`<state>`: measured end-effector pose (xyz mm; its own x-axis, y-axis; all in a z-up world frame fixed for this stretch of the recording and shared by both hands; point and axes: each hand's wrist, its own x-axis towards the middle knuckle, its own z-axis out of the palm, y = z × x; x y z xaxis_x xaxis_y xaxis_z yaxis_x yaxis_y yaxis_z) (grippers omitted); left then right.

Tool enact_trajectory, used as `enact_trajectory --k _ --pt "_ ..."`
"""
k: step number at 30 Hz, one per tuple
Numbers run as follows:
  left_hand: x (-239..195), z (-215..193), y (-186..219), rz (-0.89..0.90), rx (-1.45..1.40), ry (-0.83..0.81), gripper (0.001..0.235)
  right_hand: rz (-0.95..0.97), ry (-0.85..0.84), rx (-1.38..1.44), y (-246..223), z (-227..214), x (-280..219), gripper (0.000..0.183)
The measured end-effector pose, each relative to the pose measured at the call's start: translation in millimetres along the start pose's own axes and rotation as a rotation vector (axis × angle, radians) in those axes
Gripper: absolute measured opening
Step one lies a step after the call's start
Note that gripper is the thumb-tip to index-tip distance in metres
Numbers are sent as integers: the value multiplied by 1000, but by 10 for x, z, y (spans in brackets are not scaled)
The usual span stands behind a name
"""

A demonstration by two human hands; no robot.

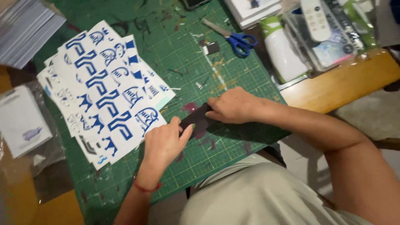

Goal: Trimming the edges of small cards using scissors at a cutting station

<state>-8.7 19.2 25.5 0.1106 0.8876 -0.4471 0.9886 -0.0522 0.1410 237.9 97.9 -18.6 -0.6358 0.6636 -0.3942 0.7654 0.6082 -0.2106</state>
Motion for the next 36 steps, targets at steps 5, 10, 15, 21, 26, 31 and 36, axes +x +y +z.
enact_trajectory --k 5,10,15,21,26,31,36 --pt "23 22 -11 -30 73 -11 56 46 187 -107 -32 249 50 56" --pt "-45 -22 16 -36 52 33 49 -19 349 -38 -37 116 -369 46" --pt "-149 117 -42 147 66 532 32 -52 427 81 36 -18 -871 35" --pt "-25 263 -87 395 -38 804 19 -60 552 117 61 35 -1264 31" --pt "-23 245 -103 492 -60 813 14 -189 503 203 122 136 -1310 32" --pt "-59 206 -109 504 -67 800 14 -262 573 173 198 99 -1402 28" --pt "-75 301 -180 440 -12 745 15 484 -14 21 727 -263 -1743 43"
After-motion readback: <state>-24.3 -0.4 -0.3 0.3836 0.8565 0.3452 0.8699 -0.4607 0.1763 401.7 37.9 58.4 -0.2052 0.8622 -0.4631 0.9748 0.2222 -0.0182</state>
